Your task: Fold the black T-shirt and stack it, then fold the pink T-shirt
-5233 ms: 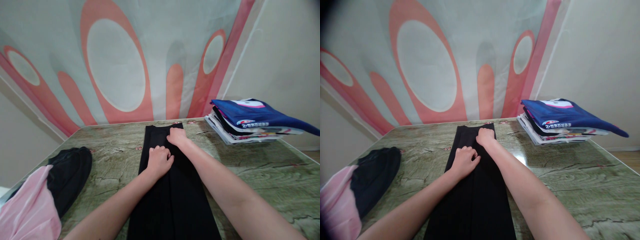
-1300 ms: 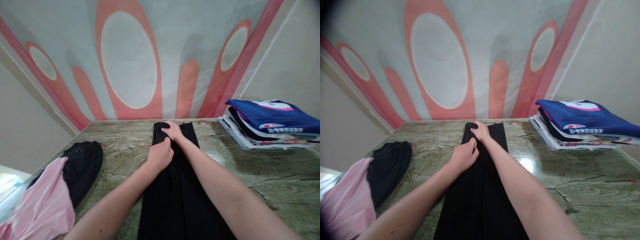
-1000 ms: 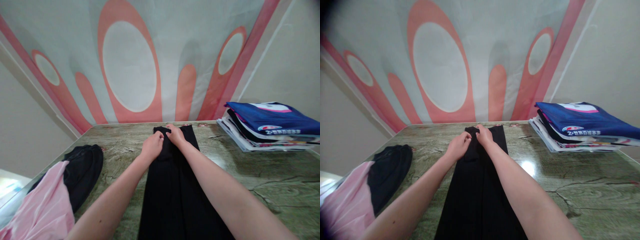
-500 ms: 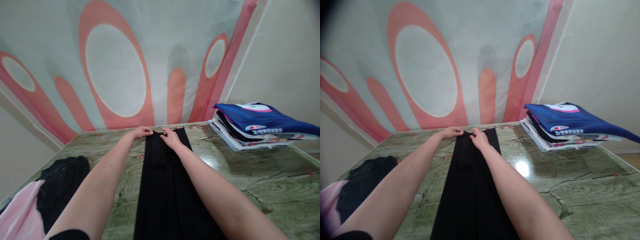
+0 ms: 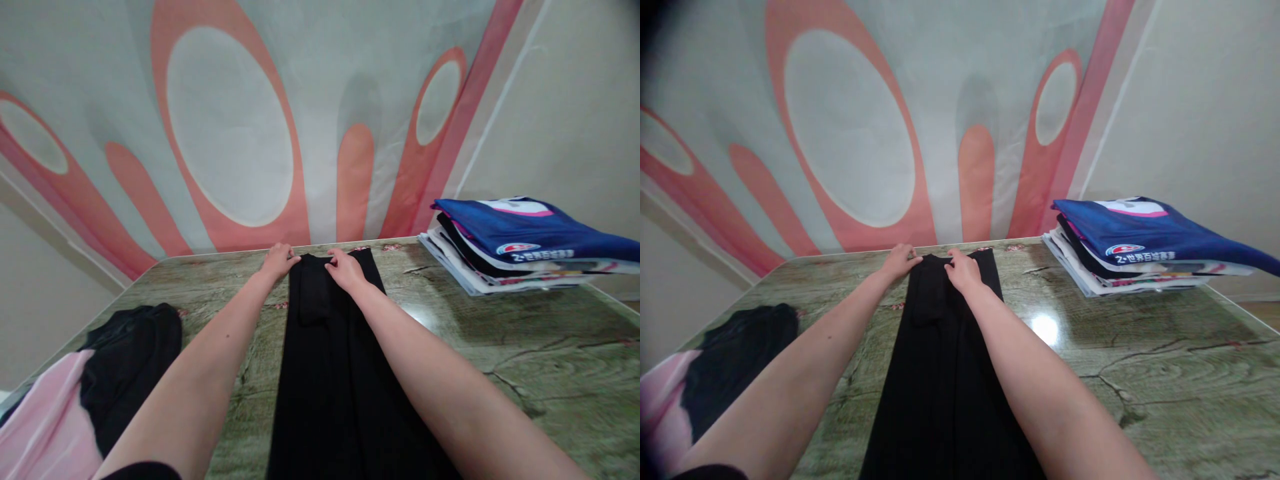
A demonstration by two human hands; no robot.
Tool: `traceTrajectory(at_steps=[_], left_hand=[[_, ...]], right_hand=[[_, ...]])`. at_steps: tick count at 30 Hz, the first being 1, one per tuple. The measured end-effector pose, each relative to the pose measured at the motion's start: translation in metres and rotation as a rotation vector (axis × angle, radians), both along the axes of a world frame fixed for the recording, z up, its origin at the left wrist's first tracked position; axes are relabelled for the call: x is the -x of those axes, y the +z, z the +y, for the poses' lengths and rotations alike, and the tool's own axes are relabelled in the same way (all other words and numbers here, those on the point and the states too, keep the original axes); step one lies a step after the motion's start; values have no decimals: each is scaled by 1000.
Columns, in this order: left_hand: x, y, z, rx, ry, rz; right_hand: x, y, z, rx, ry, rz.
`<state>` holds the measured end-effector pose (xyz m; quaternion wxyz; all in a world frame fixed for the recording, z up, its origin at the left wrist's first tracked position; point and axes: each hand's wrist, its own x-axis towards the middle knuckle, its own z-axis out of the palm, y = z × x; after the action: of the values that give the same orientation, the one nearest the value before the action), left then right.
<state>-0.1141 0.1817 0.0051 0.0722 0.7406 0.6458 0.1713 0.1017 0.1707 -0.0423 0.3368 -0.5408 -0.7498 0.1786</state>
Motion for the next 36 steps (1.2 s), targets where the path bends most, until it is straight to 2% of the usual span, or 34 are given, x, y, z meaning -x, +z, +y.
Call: traceTrajectory(at_steps=[2, 3, 5, 8, 10, 13, 15, 17, 20, 22, 25, 29, 33, 36], left_hand=[[-12, -1, -14, -85, 19, -6], [-18, 0, -23, -110, -12, -22], [-30, 2, -45, -100, -165, -69], [-43, 8, -81, -18, -486, -107], [-46, 11, -101, 33, -647, -71], [-45, 14, -121, 89, -757, 1], [-45, 14, -128, 114, -740, 56], [-46, 13, -133, 139, -705, 110], [-52, 11, -136, 169, -658, 155], [-58, 10, -138, 166, -618, 173], [-64, 8, -140, 157, -559, 200], [-63, 5, -145, 115, -521, 190], [-58, -1, -149, 47, -506, 161], [-59, -4, -152, -8, -477, 184]], right_hand=[[-1, 3, -2, -33, -17, -36], [-2, 8, -2, -60, -29, -46], [-6, 23, -4, -134, -55, -41], [-12, 57, -14, -254, -44, 5], [-17, 81, -36, -302, 57, 25], [-31, 101, -98, -295, 387, -3], [-44, 100, -153, -222, 626, -68], [-59, 91, -207, -110, 842, -140], [-75, 72, -268, -34, 949, -201], [-78, 62, -289, -80, 981, -235], [-75, 53, -297, -229, 1034, -289], [-74, 52, -294, -372, 1067, -291], [-80, 57, -291, -329, 1014, -221], [-84, 58, -290, -272, 1064, -233]])
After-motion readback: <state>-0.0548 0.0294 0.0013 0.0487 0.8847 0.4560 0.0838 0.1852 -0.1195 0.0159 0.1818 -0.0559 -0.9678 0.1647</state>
